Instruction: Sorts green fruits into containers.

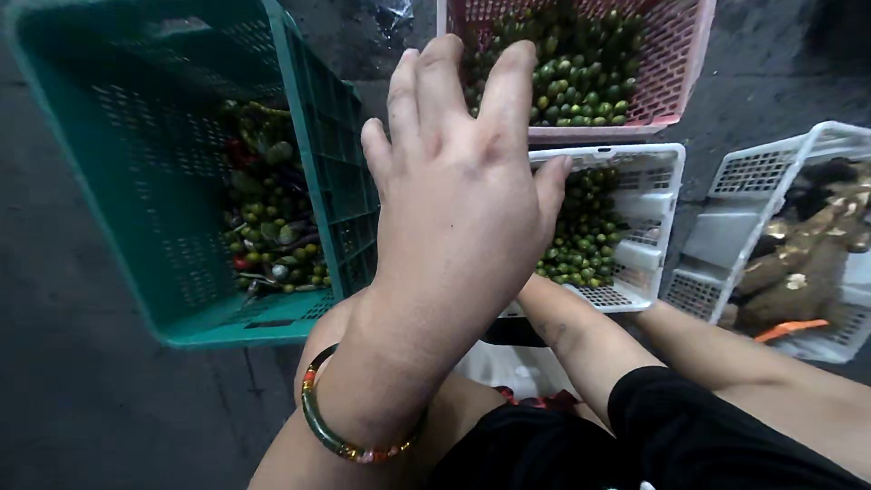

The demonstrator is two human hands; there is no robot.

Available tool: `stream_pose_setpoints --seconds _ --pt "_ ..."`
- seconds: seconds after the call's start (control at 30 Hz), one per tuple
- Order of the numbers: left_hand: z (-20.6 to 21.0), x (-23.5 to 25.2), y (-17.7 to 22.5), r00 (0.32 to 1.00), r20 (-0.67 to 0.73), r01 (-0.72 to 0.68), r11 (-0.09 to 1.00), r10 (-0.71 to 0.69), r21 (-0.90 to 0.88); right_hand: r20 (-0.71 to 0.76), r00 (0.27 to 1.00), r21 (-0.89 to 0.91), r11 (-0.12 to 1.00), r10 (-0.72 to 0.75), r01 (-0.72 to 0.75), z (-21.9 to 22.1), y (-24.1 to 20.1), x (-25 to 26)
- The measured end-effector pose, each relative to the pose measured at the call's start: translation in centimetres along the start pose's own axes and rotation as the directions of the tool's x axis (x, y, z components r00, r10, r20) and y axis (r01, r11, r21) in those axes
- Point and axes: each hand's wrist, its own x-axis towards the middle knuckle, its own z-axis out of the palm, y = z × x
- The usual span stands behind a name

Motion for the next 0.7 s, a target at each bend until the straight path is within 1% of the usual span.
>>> stream_pose_setpoints --seconds 0.07,0.13,0.2,0.23,0.3,0.4,0.43,0.5,0.67,0.7 --pt "0.2 0.3 0.3 1.000 -0.002 -0.015 1.000 0.015 0.001 0.022 1.000 -0.020 1.000 -0.013 0.014 -0.8 0.1 0.3" --pt "0.4 0.8 0.7 1.000 0.001 -0.010 1.000 0.010 0.003 0.052 0.998 0.004 1.000 -0.024 0.024 -1.5 0.1 0.3" --pt "0.3 0.8 0.9 0.999 0.021 -0.035 0.999 0.034 0.009 0.052 0.998 0.085 0.996 -0.041 0.037 -1.1 0.3 -0.1" --pt "0.3 0.9 1.0 0.999 0.020 -0.044 0.999 0.044 0.015 0.040 0.998 0.097 0.994 -0.048 0.044 -0.9 0.4 -0.1" --pt "0.3 0.9 1.1 0.999 0.003 -0.051 0.999 0.051 0.018 0.001 0.998 0.070 0.995 -0.066 0.065 -0.2 0.9 -0.2" --pt "0.9 1.2 1.3 0.998 0.009 -0.056 0.998 0.056 0.026 -0.030 0.990 0.048 0.989 -0.141 0.142 1.0 1.7 -0.2" --pt "1.0 1.3 1.3 0.998 0.010 -0.064 0.998 0.063 0.025 -0.033 0.986 0.062 0.985 -0.162 0.163 1.2 1.9 -0.3" --pt "1.1 1.4 1.4 0.997 0.020 -0.069 0.997 0.069 0.021 0.010 0.988 0.097 0.983 -0.155 0.153 0.6 1.7 -1.1" --pt "1.3 1.7 1.9 0.997 0.042 -0.072 0.997 0.071 0.016 -0.047 0.990 0.058 0.989 -0.137 0.139 3.6 2.4 1.6" --pt "1.3 1.7 2.0 0.996 0.043 -0.082 0.997 0.081 0.014 -0.081 0.988 0.072 0.987 -0.134 0.140 4.6 2.7 2.5"
